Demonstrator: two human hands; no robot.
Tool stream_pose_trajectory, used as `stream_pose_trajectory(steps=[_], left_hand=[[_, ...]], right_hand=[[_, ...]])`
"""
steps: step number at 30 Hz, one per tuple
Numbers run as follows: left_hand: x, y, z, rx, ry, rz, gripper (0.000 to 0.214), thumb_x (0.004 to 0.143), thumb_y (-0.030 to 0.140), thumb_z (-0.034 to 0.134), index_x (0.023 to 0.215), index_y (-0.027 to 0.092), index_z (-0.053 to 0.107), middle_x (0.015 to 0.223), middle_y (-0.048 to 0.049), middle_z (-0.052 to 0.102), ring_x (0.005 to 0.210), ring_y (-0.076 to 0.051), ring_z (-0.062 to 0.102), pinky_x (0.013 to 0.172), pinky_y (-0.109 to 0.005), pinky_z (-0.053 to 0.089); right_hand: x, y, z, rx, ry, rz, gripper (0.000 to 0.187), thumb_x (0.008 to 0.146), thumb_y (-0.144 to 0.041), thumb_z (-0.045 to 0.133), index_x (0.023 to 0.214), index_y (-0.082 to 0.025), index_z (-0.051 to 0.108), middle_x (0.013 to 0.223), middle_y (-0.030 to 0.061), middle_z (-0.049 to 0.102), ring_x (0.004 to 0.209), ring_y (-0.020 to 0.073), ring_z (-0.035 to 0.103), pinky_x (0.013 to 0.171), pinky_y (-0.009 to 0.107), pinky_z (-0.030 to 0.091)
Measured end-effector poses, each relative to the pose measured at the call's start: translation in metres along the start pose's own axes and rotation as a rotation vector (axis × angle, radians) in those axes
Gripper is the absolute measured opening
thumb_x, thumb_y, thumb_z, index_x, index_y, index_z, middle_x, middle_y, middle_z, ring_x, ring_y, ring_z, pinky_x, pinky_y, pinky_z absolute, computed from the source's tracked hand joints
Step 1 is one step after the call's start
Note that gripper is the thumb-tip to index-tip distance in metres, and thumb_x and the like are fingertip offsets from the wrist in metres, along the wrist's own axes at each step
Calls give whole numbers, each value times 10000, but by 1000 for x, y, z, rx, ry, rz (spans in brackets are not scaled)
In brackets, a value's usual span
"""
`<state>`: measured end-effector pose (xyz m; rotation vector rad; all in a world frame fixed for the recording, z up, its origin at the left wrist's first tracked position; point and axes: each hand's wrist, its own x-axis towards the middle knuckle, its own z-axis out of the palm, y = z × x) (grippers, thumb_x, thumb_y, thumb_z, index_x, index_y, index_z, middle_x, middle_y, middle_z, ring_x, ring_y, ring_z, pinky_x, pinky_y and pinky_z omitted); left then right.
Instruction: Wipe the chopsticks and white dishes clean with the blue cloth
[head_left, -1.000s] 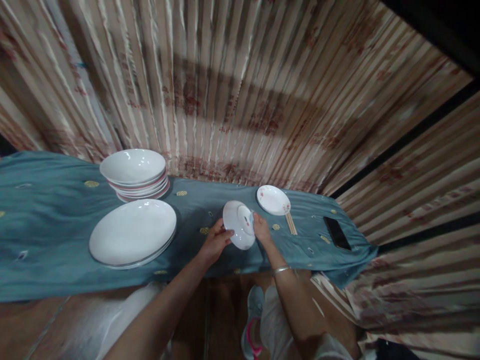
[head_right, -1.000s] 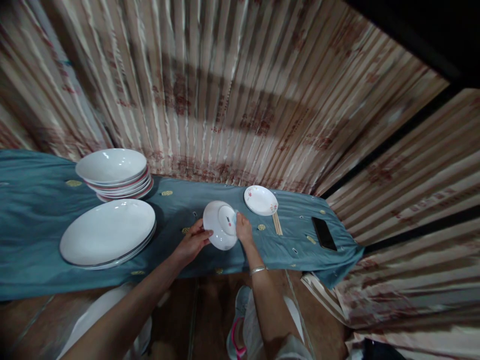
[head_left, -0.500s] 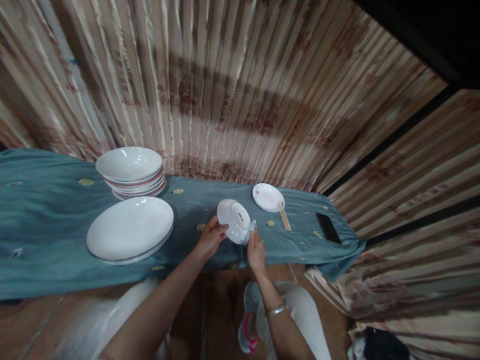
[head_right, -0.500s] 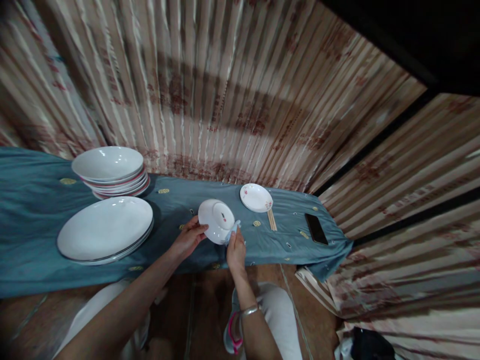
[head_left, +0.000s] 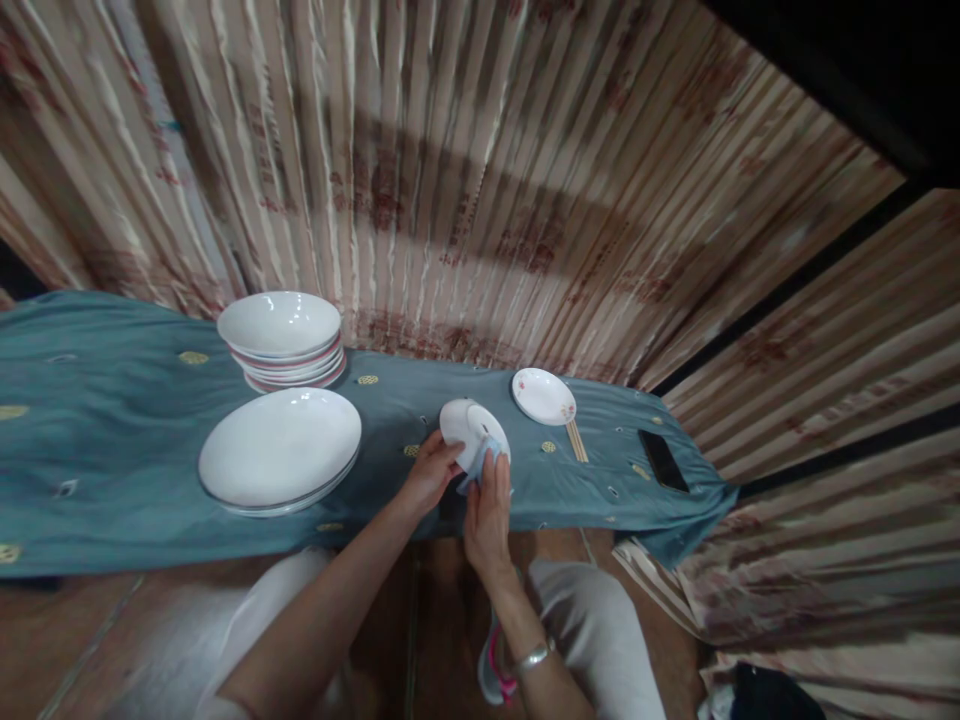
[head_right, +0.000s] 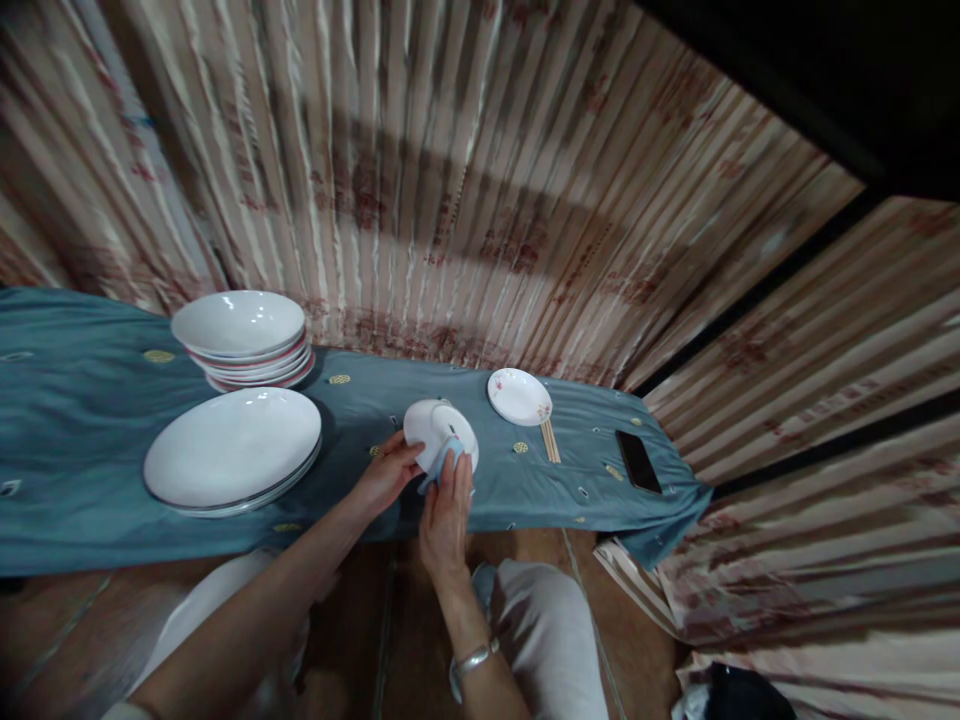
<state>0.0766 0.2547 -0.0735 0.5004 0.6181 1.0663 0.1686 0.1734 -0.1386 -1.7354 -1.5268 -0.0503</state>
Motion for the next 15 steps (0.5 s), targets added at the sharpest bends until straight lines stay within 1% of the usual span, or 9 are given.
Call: stream_pose_trajectory(steps=[3, 5, 7, 9, 13, 15], left_hand=[[1, 1, -1, -9, -4, -24, 413, 542, 322, 844, 867, 162, 646, 794, -44, 714, 793, -203, 679, 673, -286, 497], [2, 1, -2, -19, -9, -23, 403, 576, 393, 827, 850, 161, 644, 797, -51, 712, 816, -203, 677, 676, -281, 498], [4, 1, -4, -38, -11, 3, 384, 593, 430, 814, 800, 156, 643, 813, -55, 714, 872, -208, 671, 751, -297, 511], [6, 0, -5, -66, -3, 34, 371, 599, 435, 810, 777, 152, 651, 865, -64, 723, 963, -218, 657, 858, -315, 499], [7, -3, -5, -94, 36, 64, 384, 608, 421, 809, 854, 151, 690, 1010, -81, 728, 1153, -226, 585, 1009, -323, 420], [5, -4, -3, -85, 16, 72, 405, 627, 437, 796, 900, 153, 698, 1065, -93, 721, 1203, -233, 554, 1038, -335, 395]], right_hand=[[7, -6, -2, -80, -34, -69, 555, 996, -227, 266, 1539, -196, 155, 1568, 179, 244, 1474, 289, 151, 1094, 588, 293], [11, -8, -4, -132, -64, -140, 550, 984, -190, 279, 1530, -190, 206, 1556, 178, 281, 1473, 287, 156, 1098, 581, 287], [17, -11, -5, -175, -106, -232, 543, 968, -151, 291, 1511, -182, 276, 1546, 169, 311, 1475, 280, 149, 1112, 568, 269], [25, -15, -8, -210, -159, -322, 533, 952, -121, 307, 1480, -175, 353, 1539, 156, 335, 1475, 274, 151, 1125, 552, 254], [47, -23, -19, -250, -257, -433, 501, 935, -112, 352, 1424, -164, 449, 1504, 143, 405, 1452, 271, 225, 1134, 532, 249], [62, -26, -26, -245, -288, -466, 490, 932, -119, 367, 1412, -153, 462, 1485, 144, 432, 1440, 268, 257, 1134, 530, 250]])
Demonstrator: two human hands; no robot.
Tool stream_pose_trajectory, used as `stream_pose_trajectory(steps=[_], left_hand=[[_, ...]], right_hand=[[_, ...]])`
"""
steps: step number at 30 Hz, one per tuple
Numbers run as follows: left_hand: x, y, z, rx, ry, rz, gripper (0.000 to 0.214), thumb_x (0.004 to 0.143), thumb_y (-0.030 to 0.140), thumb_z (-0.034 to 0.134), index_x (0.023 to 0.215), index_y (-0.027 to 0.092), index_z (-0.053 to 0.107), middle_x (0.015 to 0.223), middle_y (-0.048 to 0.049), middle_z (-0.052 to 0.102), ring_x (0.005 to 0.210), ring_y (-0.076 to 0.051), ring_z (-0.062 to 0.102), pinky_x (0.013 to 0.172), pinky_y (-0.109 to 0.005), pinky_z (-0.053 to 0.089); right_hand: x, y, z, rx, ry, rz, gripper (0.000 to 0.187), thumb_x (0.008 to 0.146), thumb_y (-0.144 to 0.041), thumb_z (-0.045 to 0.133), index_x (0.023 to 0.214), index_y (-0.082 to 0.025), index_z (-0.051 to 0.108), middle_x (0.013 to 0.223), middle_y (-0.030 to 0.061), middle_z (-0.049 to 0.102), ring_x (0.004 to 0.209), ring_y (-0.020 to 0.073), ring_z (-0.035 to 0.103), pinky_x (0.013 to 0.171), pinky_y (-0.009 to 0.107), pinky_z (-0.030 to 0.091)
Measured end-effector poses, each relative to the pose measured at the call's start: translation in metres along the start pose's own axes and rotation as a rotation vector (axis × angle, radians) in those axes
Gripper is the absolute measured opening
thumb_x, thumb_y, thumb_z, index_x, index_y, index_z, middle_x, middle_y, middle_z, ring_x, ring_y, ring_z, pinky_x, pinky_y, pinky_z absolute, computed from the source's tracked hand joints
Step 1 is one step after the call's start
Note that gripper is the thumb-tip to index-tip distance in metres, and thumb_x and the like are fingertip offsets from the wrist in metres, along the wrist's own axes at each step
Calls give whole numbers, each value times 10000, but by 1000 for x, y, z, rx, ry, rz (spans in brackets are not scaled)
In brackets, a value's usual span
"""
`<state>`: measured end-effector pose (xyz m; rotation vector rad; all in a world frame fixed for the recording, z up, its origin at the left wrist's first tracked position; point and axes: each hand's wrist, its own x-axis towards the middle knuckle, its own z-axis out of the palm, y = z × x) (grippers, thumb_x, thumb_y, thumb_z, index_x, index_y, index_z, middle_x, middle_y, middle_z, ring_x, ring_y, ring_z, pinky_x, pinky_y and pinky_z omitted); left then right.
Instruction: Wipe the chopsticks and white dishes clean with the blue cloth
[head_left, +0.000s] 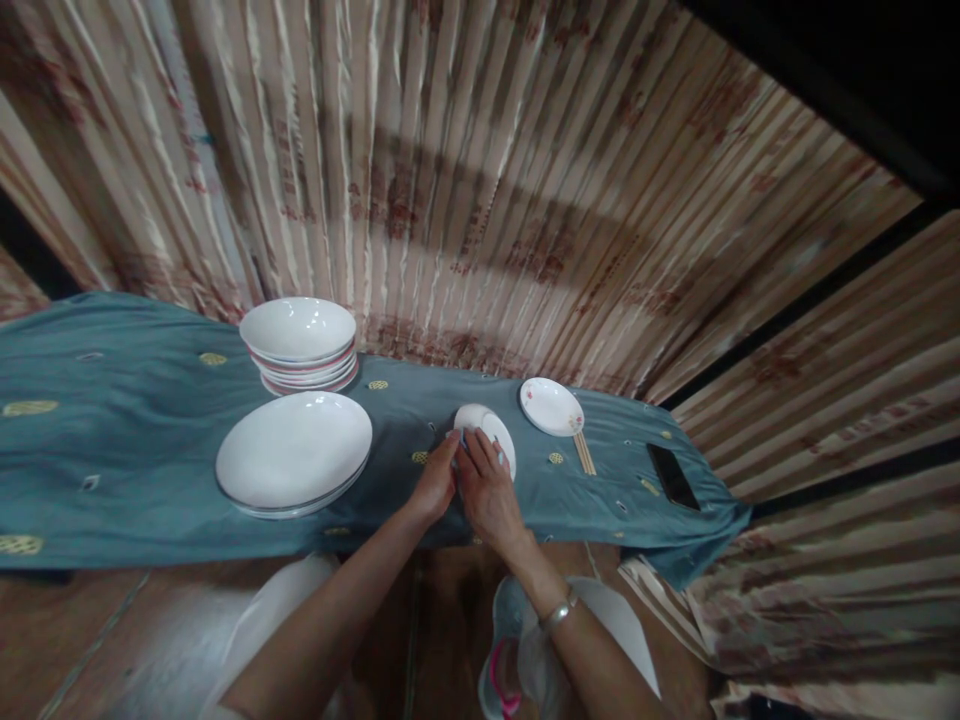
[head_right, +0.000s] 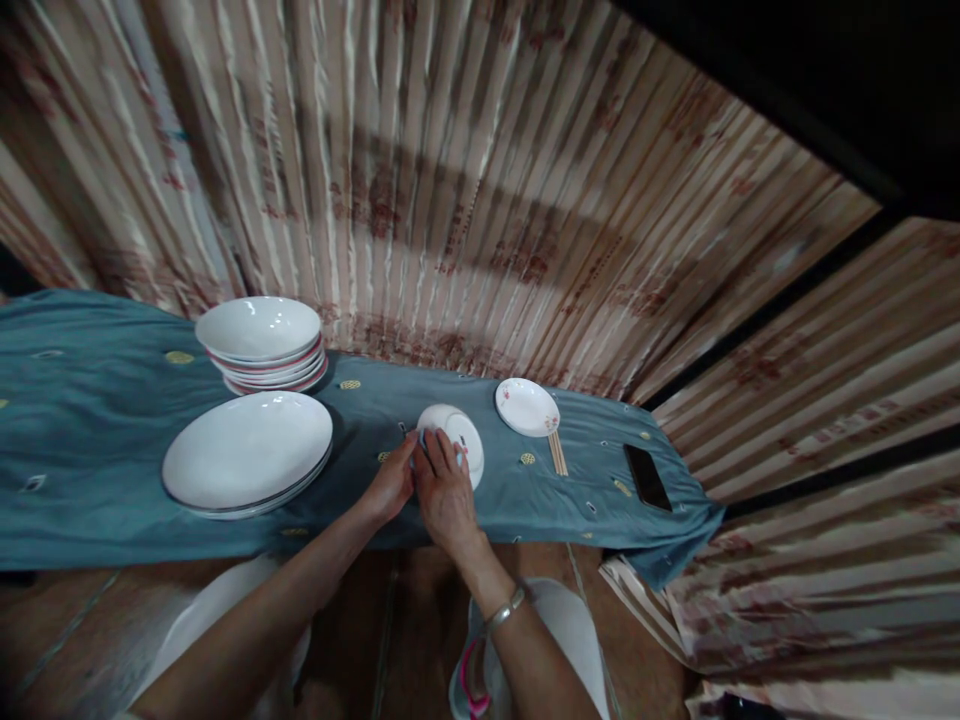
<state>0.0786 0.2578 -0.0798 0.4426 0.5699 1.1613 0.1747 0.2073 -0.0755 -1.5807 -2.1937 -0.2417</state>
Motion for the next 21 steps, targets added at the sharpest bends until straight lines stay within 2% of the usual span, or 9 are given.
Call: stream_pose_trajectory(steps=[2, 5, 9, 14, 18, 21], left_hand=[[-3, 0, 1, 17, -49, -27, 439, 652, 479, 775, 942, 159, 693, 1081, -101, 715, 1188, -253, 566, 1012, -366, 421], [-6, 1, 2, 73, -92, -92, 459, 657, 521, 767, 932, 171, 656, 955, -82, 723, 1014, -260, 650, 863, -389, 509], [-8, 1, 2, 123, -78, -91, 442, 609, 436, 819, 902, 178, 611, 775, -15, 675, 772, -197, 670, 741, -353, 535], [-9, 0, 5, 146, -114, -63, 395, 596, 279, 817, 927, 188, 622, 838, -3, 648, 779, -165, 631, 765, -349, 529], [-9, -1, 7, 164, -104, -62, 379, 586, 289, 817, 897, 192, 623, 823, 7, 621, 760, -151, 598, 751, -346, 531], [-11, 0, 9, 177, -104, -70, 394, 580, 307, 824, 900, 183, 630, 845, -5, 625, 772, -152, 594, 766, -353, 533]], right_hand=[[13, 6, -9, 23, -17, -24, 471, 936, -139, 374, 1394, -144, 483, 1475, 145, 446, 1431, 266, 281, 1133, 519, 260], [32, 19, -19, 82, -36, -5, 441, 948, -180, 372, 1362, -151, 523, 1454, 149, 471, 1409, 266, 331, 1121, 496, 296], [55, 41, -21, 223, -64, 56, 432, 968, -231, 339, 1345, -166, 540, 1416, 147, 514, 1373, 248, 399, 1105, 479, 340], [66, 56, -22, 382, -129, 19, 414, 980, -276, 342, 1326, -216, 559, 1396, 110, 543, 1353, 212, 432, 1111, 460, 342], [70, 53, -29, 349, -180, -24, 389, 971, -302, 391, 1300, -222, 582, 1415, 110, 525, 1376, 237, 396, 1106, 488, 322], [80, 59, -29, 377, -198, -30, 371, 968, -307, 390, 1236, -212, 628, 1336, 102, 594, 1306, 225, 479, 1092, 443, 343]])
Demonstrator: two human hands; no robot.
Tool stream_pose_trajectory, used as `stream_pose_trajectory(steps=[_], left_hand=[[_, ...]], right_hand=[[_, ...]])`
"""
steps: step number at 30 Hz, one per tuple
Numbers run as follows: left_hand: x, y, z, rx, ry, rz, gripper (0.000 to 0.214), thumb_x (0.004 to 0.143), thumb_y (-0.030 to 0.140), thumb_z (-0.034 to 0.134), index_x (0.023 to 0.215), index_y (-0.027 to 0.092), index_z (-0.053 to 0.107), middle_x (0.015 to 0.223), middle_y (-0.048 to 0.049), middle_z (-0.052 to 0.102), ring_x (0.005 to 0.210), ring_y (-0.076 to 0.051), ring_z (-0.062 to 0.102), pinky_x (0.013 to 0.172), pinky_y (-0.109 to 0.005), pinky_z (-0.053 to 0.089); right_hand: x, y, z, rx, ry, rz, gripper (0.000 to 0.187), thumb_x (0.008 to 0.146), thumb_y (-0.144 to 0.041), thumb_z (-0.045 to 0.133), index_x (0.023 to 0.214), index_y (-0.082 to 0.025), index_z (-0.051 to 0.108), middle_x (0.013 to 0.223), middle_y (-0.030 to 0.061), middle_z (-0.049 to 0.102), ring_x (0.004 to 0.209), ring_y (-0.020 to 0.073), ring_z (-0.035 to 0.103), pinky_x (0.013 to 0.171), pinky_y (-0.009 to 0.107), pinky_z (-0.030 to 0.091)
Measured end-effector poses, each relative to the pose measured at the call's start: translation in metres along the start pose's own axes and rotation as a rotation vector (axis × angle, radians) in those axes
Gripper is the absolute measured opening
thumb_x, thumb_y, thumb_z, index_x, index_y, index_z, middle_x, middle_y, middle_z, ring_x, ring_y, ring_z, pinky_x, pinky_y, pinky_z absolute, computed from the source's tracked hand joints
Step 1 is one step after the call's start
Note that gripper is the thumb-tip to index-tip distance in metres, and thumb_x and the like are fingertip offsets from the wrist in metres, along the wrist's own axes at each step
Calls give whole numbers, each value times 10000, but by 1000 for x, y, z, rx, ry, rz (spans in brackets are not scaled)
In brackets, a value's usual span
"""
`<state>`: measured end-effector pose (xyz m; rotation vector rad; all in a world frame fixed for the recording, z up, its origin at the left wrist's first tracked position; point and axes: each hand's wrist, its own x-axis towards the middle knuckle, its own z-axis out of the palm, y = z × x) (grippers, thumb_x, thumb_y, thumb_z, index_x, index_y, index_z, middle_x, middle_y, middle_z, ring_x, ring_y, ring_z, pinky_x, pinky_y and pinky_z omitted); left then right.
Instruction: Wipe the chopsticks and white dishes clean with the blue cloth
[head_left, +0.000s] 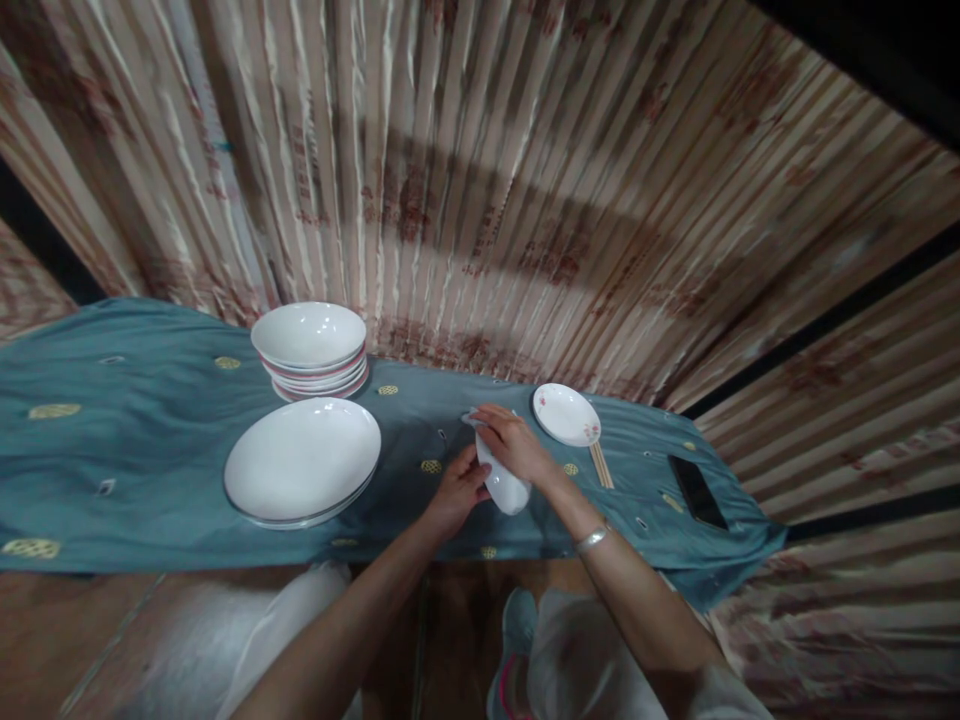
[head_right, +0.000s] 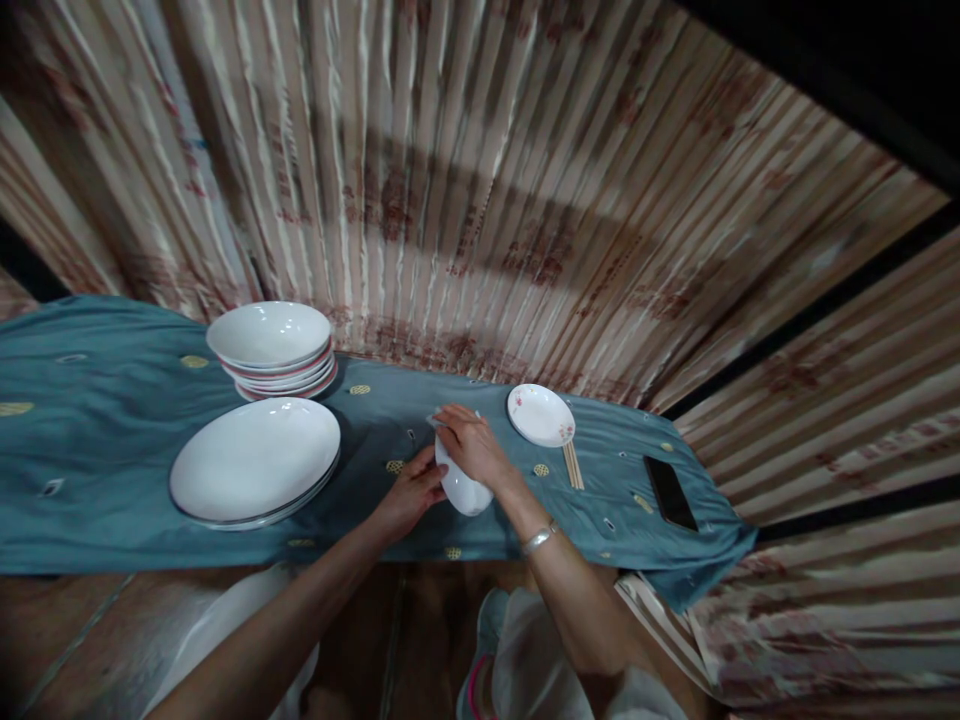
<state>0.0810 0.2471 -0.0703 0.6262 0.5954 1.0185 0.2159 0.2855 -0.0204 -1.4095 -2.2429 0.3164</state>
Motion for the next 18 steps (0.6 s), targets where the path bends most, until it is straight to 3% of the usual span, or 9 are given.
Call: stream_pose_trajectory(steps=[3, 8, 13, 18], left_hand=[[-2, 3, 2, 20, -22, 0, 421, 594, 330, 819, 941, 176, 639, 911, -31, 644, 799, -162, 601, 784, -364, 533], [-1, 4, 2, 29, -45, -15, 467, 577, 381, 830, 943, 166, 636, 911, -47, 652, 830, -189, 612, 794, -386, 534], [0, 2, 1, -9, -20, -17, 499, 531, 379, 858, 927, 167, 640, 881, -30, 643, 797, -167, 598, 793, -374, 537], [-1, 4, 2, -6, 14, -21, 452, 543, 335, 854, 917, 176, 655, 826, -18, 648, 766, -160, 597, 801, -382, 535]], right_hand=[[13, 17, -2, 97, 0, 49, 369, 964, -336, 379, 1155, -214, 671, 1203, 70, 675, 1163, 202, 589, 1034, 371, 406], [21, 55, 7, 238, 56, 300, 383, 932, -389, 386, 1026, -205, 710, 1020, 47, 730, 976, 216, 657, 934, 360, 465], [9, 80, 25, 263, 192, 504, 401, 918, -415, 366, 932, -205, 708, 975, 53, 735, 1007, 218, 644, 958, 340, 444], [-17, 93, 38, 246, 273, 585, 474, 917, -486, 319, 863, -202, 695, 897, 68, 733, 987, 229, 649, 941, 342, 453]])
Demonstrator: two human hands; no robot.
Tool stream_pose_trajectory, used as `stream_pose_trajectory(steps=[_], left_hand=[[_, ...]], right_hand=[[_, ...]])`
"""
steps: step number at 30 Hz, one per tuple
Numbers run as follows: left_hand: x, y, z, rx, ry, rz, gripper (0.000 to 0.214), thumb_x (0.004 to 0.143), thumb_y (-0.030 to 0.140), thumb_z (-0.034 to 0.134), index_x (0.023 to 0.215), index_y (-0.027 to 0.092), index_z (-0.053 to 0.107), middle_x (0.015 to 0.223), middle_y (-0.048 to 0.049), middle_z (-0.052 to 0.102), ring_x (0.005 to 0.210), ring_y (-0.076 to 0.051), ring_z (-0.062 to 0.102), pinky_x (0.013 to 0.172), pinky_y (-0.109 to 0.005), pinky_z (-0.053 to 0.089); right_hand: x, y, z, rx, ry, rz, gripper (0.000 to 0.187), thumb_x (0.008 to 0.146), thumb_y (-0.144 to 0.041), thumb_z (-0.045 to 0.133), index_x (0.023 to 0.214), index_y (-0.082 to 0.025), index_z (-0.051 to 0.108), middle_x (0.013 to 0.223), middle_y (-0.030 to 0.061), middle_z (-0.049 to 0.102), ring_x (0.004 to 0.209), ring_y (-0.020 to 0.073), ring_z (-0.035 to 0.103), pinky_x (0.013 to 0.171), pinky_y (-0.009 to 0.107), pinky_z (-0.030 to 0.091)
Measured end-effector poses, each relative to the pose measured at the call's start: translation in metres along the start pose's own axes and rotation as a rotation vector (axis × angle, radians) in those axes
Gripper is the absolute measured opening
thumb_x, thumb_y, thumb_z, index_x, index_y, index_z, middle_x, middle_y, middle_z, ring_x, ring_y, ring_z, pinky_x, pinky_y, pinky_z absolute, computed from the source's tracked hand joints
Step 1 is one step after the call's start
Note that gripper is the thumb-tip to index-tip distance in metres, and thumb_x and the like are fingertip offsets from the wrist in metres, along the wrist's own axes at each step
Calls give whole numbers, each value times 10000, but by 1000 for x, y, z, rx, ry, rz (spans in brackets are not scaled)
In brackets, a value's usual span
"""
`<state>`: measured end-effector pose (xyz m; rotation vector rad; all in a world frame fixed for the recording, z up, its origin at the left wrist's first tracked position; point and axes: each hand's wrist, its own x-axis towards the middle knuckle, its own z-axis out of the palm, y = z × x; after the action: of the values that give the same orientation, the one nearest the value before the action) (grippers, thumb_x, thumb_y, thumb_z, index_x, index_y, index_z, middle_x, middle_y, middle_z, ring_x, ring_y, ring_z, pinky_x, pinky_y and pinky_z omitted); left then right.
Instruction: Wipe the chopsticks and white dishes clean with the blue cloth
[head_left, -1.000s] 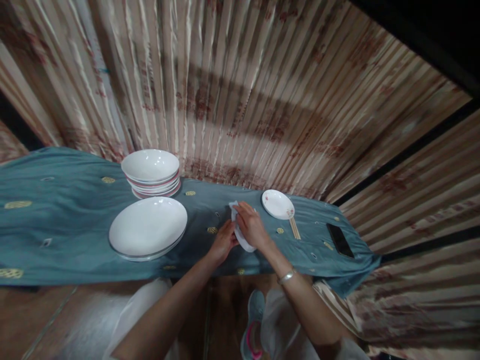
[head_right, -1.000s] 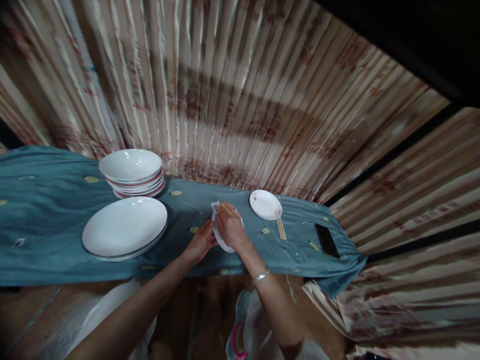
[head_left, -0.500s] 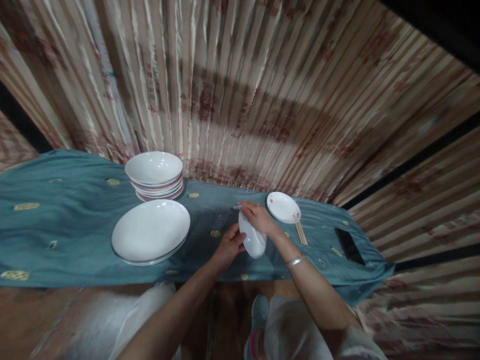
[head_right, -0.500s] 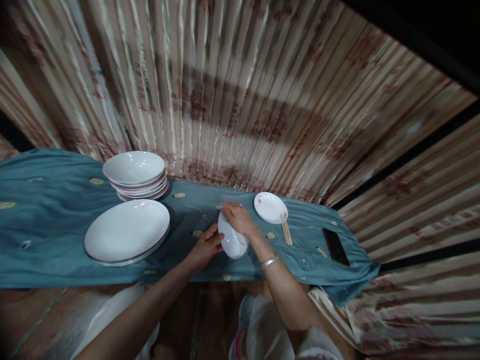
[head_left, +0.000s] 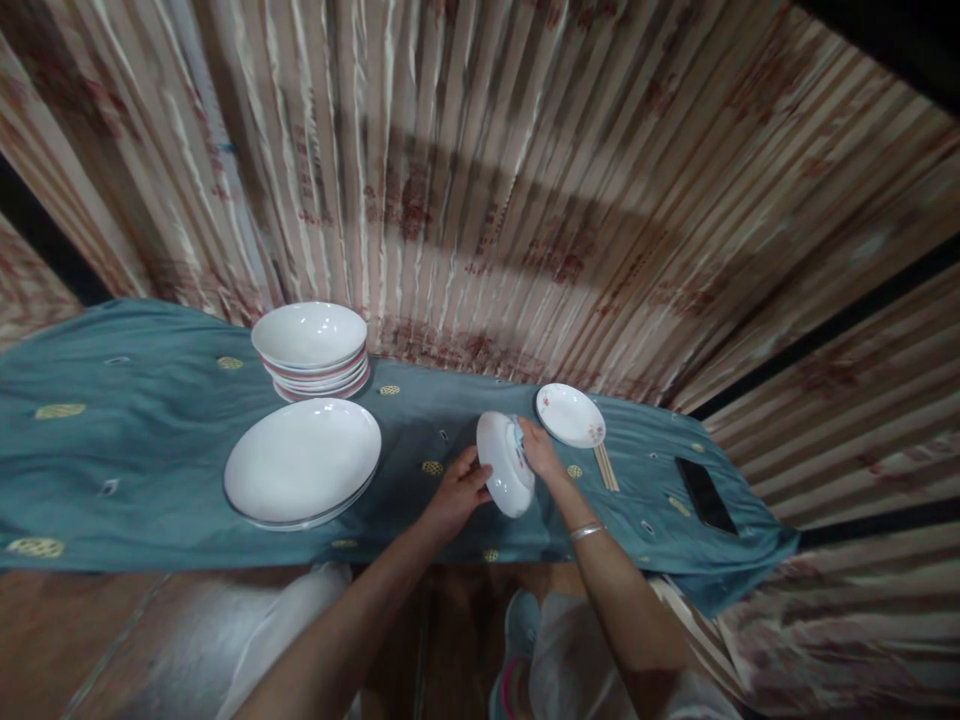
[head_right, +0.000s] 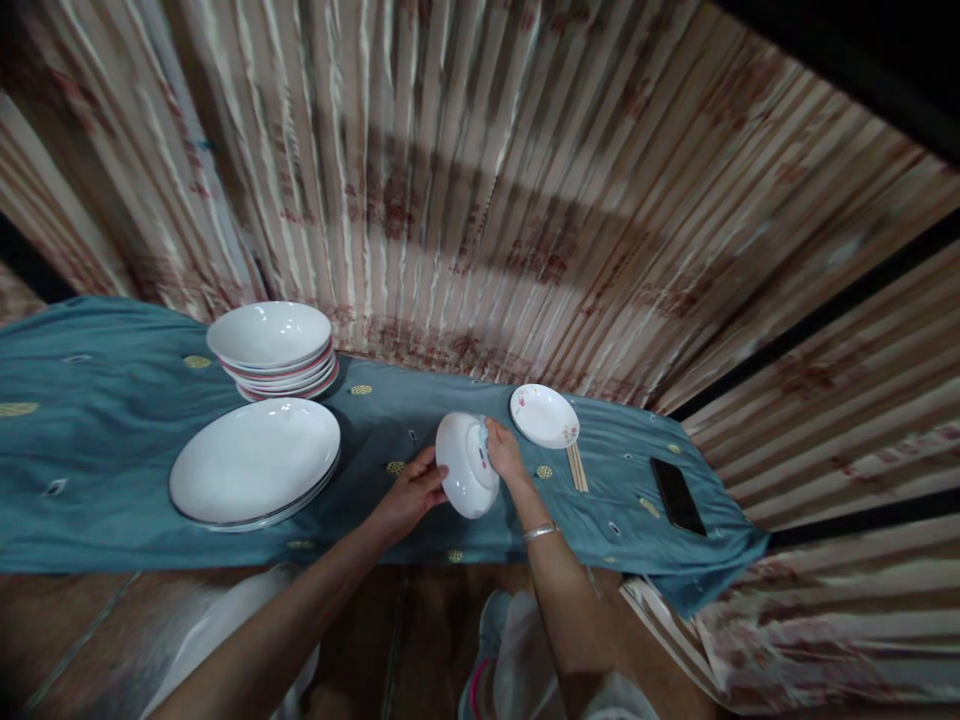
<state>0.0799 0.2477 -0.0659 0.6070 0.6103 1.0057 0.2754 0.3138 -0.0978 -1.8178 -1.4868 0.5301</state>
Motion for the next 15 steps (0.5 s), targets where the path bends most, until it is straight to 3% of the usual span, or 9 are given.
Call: stream_pose_trajectory(steps=[9, 15], left_hand=[[0, 2, 0, 28, -18, 7, 414, 573, 334, 832, 897, 162, 639, 830, -32, 664, 817, -196, 637, 809, -413, 541], [0, 4, 0, 35, -18, 8, 423, 573, 330, 831, 913, 160, 644, 823, -47, 674, 870, -237, 652, 806, -423, 540]], right_hand=[[-64, 29, 2, 22, 112, 32, 650, 906, -604, 249, 1187, -159, 631, 1120, 137, 704, 1064, 256, 643, 942, 374, 468], [-103, 27, 8, 31, 239, -3, 641, 920, -612, 267, 1224, -181, 631, 1179, 144, 684, 1144, 277, 622, 975, 440, 467]])
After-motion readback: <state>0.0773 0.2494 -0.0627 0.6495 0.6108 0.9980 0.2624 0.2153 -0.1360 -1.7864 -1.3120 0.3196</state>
